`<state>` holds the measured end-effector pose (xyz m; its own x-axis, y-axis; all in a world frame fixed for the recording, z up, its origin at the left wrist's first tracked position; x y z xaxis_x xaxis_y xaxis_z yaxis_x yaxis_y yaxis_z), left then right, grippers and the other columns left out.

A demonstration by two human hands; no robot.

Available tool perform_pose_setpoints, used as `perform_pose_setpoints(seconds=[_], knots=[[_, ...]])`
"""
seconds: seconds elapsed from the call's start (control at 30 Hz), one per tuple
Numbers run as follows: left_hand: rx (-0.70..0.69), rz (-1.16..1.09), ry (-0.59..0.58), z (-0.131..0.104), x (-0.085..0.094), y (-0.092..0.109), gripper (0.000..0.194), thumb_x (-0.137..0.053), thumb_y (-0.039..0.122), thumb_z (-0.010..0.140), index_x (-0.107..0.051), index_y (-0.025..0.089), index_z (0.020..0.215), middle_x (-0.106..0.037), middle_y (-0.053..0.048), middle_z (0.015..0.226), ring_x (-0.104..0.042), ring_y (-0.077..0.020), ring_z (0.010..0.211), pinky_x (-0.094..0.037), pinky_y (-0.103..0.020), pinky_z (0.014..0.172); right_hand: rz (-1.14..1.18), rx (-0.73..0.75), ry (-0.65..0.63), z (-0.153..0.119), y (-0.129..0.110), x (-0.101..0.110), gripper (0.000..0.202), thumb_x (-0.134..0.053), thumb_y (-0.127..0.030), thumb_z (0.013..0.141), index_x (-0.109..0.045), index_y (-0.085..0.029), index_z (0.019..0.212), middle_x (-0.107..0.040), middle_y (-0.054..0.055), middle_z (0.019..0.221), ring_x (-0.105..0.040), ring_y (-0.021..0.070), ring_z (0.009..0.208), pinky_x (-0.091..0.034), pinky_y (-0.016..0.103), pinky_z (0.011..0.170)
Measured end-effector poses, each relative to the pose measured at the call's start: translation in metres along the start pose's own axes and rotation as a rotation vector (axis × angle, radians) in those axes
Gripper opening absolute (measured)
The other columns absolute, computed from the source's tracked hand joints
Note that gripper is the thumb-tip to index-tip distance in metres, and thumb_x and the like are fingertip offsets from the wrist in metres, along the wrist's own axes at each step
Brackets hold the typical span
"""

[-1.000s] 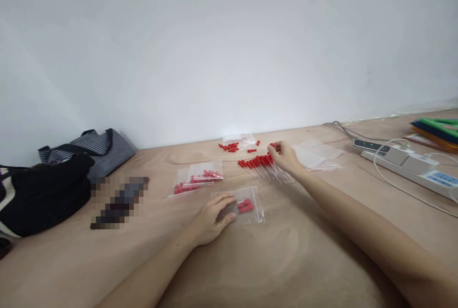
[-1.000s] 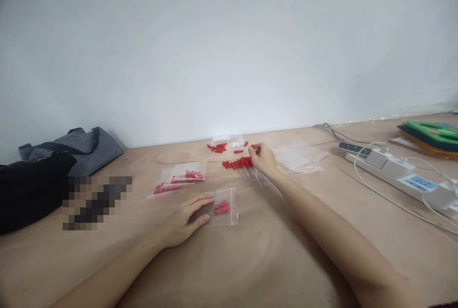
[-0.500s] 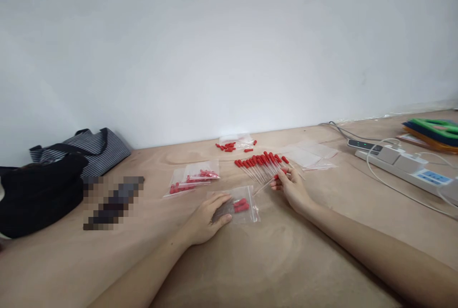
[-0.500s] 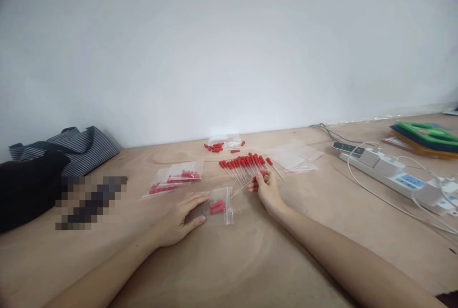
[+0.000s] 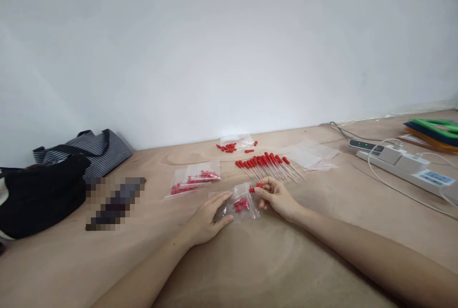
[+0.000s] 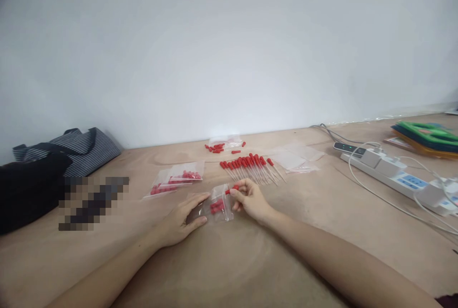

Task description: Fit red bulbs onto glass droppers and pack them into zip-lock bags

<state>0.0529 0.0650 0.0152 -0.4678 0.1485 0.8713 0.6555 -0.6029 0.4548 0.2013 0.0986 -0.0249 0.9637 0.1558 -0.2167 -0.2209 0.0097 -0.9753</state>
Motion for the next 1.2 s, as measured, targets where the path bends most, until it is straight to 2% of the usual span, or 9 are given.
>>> perform_pose_setpoints(seconds=[0.13,0.3,0.47,0.6,0.73,0.83,0.93,1.07,1.2], knots=[[0.010,0.006,0.001,0.000,-0.001,-0.001,0.047,-0.050,0.033,0.080,-0.039,0.022,0.125,-0.048,-0.007,0.126,-0.043,-0.0235,0.115,-0.034,-0.041,0.097,-0.127,-0.006,-0.134,0.002,0.000,-0.016,0.040,-0.062,-0.046,0.063,-0.040,-0.019,0.082,-0.054,-0.009,0.062,-0.035,0.0005,0.024,-0.024,0.015,0.025],[0.005,0.018,0.001,0.000,-0.002,-0.002,0.047,-0.049,0.035,0.081,-0.038,0.024,0.125,-0.048,-0.006,0.126,-0.042,-0.0235,0.117,-0.029,-0.044,0.101,-0.255,-0.049,-0.271,0.008,0.007,-0.029,0.029,-0.052,-0.041,0.074,-0.038,-0.020,0.088,-0.052,-0.011,0.059,-0.032,0.0011,0.023,-0.019,0.015,0.024],[0.026,0.040,-0.012,0.000,-0.003,-0.004,0.048,-0.048,0.035,0.082,-0.037,0.022,0.127,-0.045,-0.008,0.129,-0.040,-0.0242,0.119,-0.028,-0.045,0.101,-0.284,-0.063,-0.229,0.019,0.016,-0.029,0.022,-0.050,-0.036,0.077,-0.036,-0.021,0.085,-0.044,-0.014,0.047,-0.030,0.0024,0.023,-0.019,0.014,0.024],[0.017,0.047,-0.007,0.001,-0.002,0.000,0.049,-0.049,0.035,0.081,-0.037,0.021,0.126,-0.045,-0.008,0.129,-0.038,-0.0239,0.120,-0.028,-0.044,0.102,-0.336,-0.054,-0.177,0.022,0.021,-0.026,0.022,-0.060,-0.035,0.070,-0.046,-0.018,0.074,-0.051,-0.008,0.050,-0.036,0.0027,0.028,-0.026,0.014,0.026],[0.008,0.049,0.003,0.002,-0.001,0.001,0.047,-0.049,0.034,0.081,-0.039,0.023,0.125,-0.046,-0.007,0.128,-0.039,-0.0229,0.120,-0.027,-0.044,0.102,-0.402,0.004,-0.255,0.018,0.018,-0.035,0.021,-0.053,-0.035,0.075,-0.061,-0.016,0.074,-0.058,-0.003,0.054,-0.038,0.0034,0.033,-0.029,0.015,0.030],[0.004,0.059,0.003,0.002,-0.002,0.000,0.046,-0.049,0.034,0.081,-0.040,0.022,0.124,-0.047,-0.007,0.127,-0.039,-0.0235,0.119,-0.025,-0.046,0.103,-0.451,0.027,-0.287,0.017,0.017,-0.038,0.023,-0.046,-0.031,0.078,-0.064,-0.018,0.083,-0.059,-0.003,0.056,-0.037,0.0041,0.032,-0.030,0.016,0.031],[-0.007,0.099,0.026,0.002,0.000,-0.002,0.042,-0.049,0.034,0.081,-0.045,0.022,0.121,-0.049,-0.007,0.125,-0.040,-0.0242,0.119,-0.020,-0.050,0.103,-0.527,0.036,-0.138,0.023,0.013,-0.019,0.022,-0.045,-0.027,0.076,-0.063,-0.017,0.086,-0.060,-0.001,0.059,-0.045,0.0077,0.037,-0.036,0.020,0.037],[0.010,0.132,0.093,0.001,0.006,-0.007,0.033,-0.045,0.034,0.083,-0.051,0.022,0.113,-0.055,-0.007,0.118,-0.043,-0.0232,0.115,-0.019,-0.051,0.103,-0.866,0.220,0.240,0.026,-0.031,0.029,0.013,-0.052,-0.026,0.071,-0.062,-0.018,0.074,-0.064,0.003,0.071,-0.056,0.0144,0.063,-0.041,0.025,0.058],[0.000,0.108,0.044,0.001,0.001,-0.007,0.034,-0.046,0.033,0.082,-0.051,0.022,0.114,-0.053,-0.007,0.120,-0.044,-0.0233,0.115,-0.024,-0.050,0.101,-1.174,0.193,0.498,0.034,-0.066,0.076,0.018,-0.050,-0.030,0.073,-0.064,-0.020,0.079,-0.063,0.004,0.082,-0.056,0.0168,0.075,-0.038,0.025,0.063]])
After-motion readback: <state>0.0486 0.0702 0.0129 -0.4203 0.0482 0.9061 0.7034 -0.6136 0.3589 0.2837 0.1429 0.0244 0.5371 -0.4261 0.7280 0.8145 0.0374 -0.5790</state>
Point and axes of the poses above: each hand's wrist, its own z-axis towards the middle knuckle, its own x-axis out of the back of the hand, y = z × x, the point moved 10 cm from there along z, towards the middle knuckle
